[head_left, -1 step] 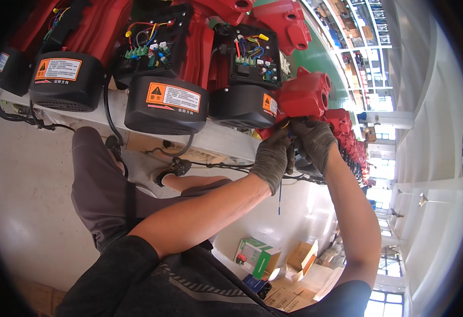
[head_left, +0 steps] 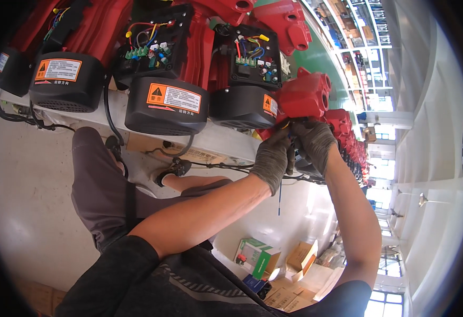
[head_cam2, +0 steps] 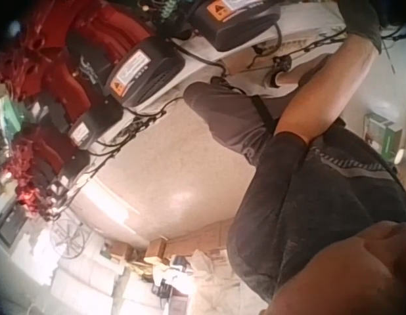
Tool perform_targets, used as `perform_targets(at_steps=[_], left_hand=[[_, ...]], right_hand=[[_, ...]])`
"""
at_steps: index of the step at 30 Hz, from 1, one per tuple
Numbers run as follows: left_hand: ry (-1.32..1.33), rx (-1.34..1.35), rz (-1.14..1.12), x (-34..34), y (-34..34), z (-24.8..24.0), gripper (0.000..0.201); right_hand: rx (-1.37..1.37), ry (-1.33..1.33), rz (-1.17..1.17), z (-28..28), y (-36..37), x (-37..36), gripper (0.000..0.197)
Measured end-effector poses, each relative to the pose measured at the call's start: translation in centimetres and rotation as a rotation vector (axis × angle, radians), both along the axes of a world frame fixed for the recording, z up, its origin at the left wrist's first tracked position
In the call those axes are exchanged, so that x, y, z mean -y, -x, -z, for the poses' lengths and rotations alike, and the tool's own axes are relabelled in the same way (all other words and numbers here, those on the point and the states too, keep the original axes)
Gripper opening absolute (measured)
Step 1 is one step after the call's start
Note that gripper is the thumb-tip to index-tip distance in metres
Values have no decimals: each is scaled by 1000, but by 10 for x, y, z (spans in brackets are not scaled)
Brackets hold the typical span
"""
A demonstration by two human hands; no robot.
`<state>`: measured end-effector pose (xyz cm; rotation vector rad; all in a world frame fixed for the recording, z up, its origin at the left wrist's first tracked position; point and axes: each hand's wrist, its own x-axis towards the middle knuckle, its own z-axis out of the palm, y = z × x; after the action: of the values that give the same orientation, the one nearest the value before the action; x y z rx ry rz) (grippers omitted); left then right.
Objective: The person connects electrical wires to terminal blocks on a series of red industrial pump units using pliers and by hand.
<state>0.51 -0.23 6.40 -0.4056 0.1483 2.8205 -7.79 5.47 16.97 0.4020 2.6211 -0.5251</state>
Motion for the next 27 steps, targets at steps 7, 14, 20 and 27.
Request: perform_targets(at_steps=[7, 14, 20, 27], left_hand=[[89, 1, -32, 2, -1, -1, 43], [58, -2, -30, 3, -1, 5, 42], [79, 14, 9, -3, 0, 1, 40], [51, 66, -13, -2, 0, -3, 40]], right_hand=[[-216, -594, -800, 2, -9, 14, 24], [32, -1008, -1238, -17, -8, 38, 27], [-166, -1002, -1544, -25, -2, 11, 29], [-411, 75, -492, -9, -21, -21, 16]])
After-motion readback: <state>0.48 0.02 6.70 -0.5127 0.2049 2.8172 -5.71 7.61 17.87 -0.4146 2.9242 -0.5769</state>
